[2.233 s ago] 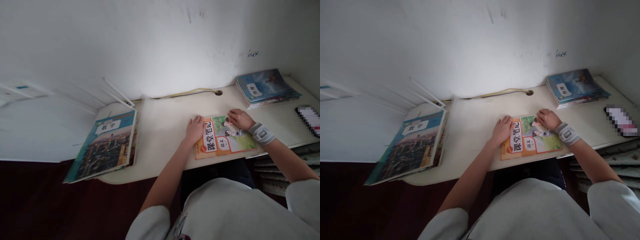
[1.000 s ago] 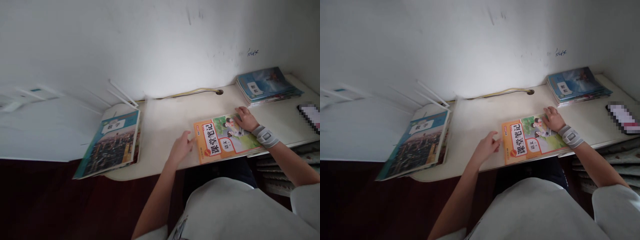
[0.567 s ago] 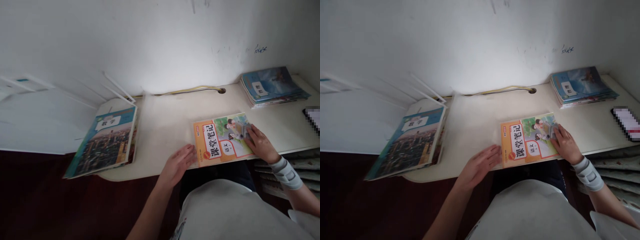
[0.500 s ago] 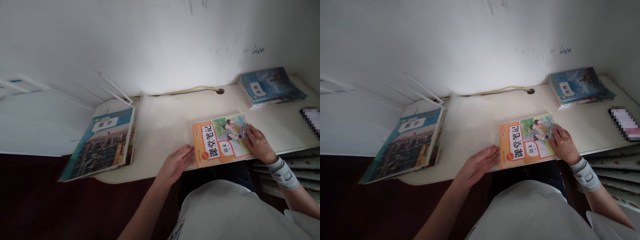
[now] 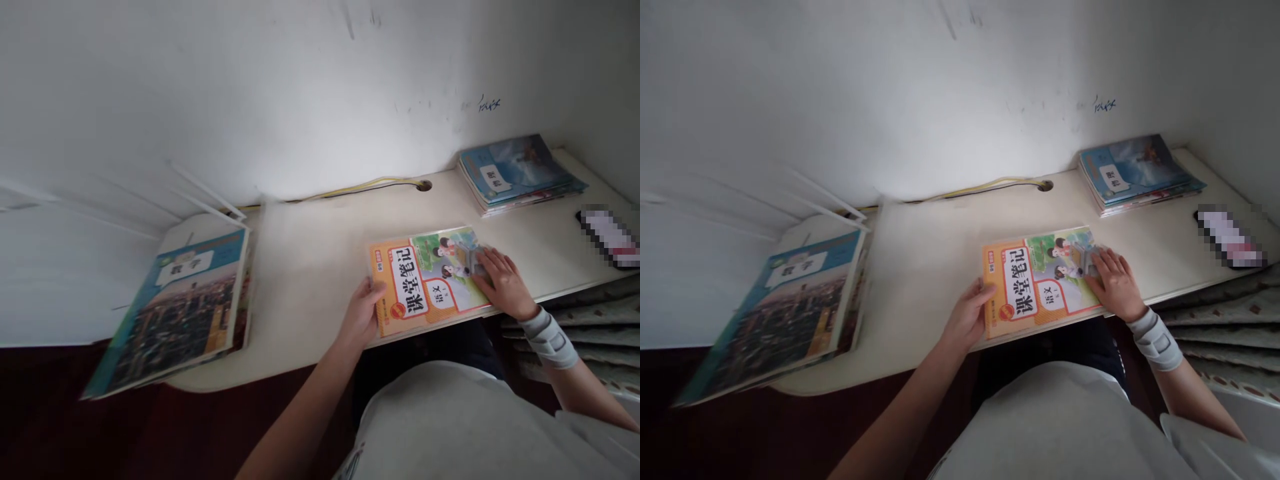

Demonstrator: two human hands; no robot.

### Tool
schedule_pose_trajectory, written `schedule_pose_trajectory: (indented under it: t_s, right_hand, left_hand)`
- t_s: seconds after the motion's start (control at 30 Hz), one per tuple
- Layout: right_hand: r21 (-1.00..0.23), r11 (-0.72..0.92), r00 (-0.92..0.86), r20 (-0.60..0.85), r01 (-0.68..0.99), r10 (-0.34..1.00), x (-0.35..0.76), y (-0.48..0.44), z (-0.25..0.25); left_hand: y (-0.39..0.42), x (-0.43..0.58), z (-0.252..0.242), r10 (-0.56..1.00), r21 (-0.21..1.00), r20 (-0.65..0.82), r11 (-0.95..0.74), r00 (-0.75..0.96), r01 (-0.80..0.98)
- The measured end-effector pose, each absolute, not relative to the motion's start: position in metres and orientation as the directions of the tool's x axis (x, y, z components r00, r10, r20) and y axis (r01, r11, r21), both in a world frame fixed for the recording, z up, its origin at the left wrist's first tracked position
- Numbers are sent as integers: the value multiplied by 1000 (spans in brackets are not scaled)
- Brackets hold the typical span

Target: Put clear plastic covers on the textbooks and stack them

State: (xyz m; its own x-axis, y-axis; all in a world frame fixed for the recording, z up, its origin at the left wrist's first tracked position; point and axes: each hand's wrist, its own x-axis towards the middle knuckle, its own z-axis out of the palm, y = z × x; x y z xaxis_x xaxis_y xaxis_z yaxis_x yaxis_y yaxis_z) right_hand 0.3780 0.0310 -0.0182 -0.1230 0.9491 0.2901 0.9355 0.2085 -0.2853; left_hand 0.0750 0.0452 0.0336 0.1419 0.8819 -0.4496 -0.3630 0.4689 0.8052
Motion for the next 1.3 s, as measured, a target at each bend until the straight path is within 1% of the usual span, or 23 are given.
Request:
schedule_pose_trajectory:
  t_s: [0.03, 0.1, 0.17, 0.2, 0.27, 0.37, 0.47, 0.57, 0.63, 0.77, 0.83, 0.9, 0.97, 1.0, 1.07, 1.13, 1.2, 1.3]
  right_hand:
    - [-355, 208, -103, 294, 911, 950, 380, 33, -17]
    - [-545, 178, -14, 291, 820, 956, 383, 38, -11]
    - [-744, 118, 99, 240, 658, 966, 385, 44, 0]
    - [-821, 86, 143, 199, 565, 969, 385, 46, 8]
    - [-921, 32, 184, 111, 387, 977, 382, 51, 23]
    - [-984, -31, 198, 5, 177, 980, 372, 55, 43]
    - [-997, -62, 172, -54, 42, 984, 359, 55, 57]
    - [-996, -92, 152, -90, 10, 984, 351, 56, 65]
    - [-993, -118, 113, -116, 6, 987, 357, 56, 64]
    - [-987, -154, -41, -152, -55, 988, 391, 46, 43]
    - [-981, -170, -59, -165, -97, 985, 404, 32, 25]
    - [-967, -129, -29, -126, -218, 992, 401, 16, 8]
    - [-898, -36, 45, -62, -439, 997, 382, 2, -4]
    - [-843, -23, 57, -63, -537, 996, 369, -2, -7]
    - [-763, -59, 45, -115, -644, 992, 345, -3, -6]
    - [-727, -50, 86, -149, -685, 985, 331, 5, 2]
    - [-730, 4, 156, -141, -683, 978, 334, 20, 14]
    - [-782, 115, 242, -47, -613, 969, 365, 55, 36]
  left_hand:
    - [44, 77, 33, 893, 813, -431, 446, 129, -375]
    - [42, 79, 32, 919, 838, -380, 392, 110, -380]
    - [39, 77, 33, 940, 864, -327, 338, 94, -374]
    - [37, 76, 33, 948, 872, -308, 317, 87, -372]
    - [36, 71, 34, 954, 879, -289, 297, 79, -373]
    - [36, 65, 37, 952, 875, -303, 294, 39, -384]
    - [40, 60, 43, 954, 890, -295, 257, -47, -378]
    - [45, 57, 49, 960, 909, -261, 208, -102, -362]
    - [48, 56, 52, 957, 904, -265, 206, -114, -375]
    - [55, 58, 53, 942, 848, -316, 224, -117, -481]
    - [58, 63, 54, 941, 817, -320, 214, -111, -536]
    - [62, 71, 55, 950, 792, -296, 186, -100, -582]
    - [65, 84, 56, 960, 767, -263, 148, -96, -625]
    - [67, 91, 57, 964, 755, -249, 133, -94, -642]
    - [70, 107, 60, 971, 742, -229, 127, -71, -658]
    - [72, 120, 63, 981, 753, -194, 141, -11, -642]
    - [74, 127, 67, 988, 787, -139, 153, 69, -598]
    - [73, 127, 71, 976, 852, -97, 182, 194, -491]
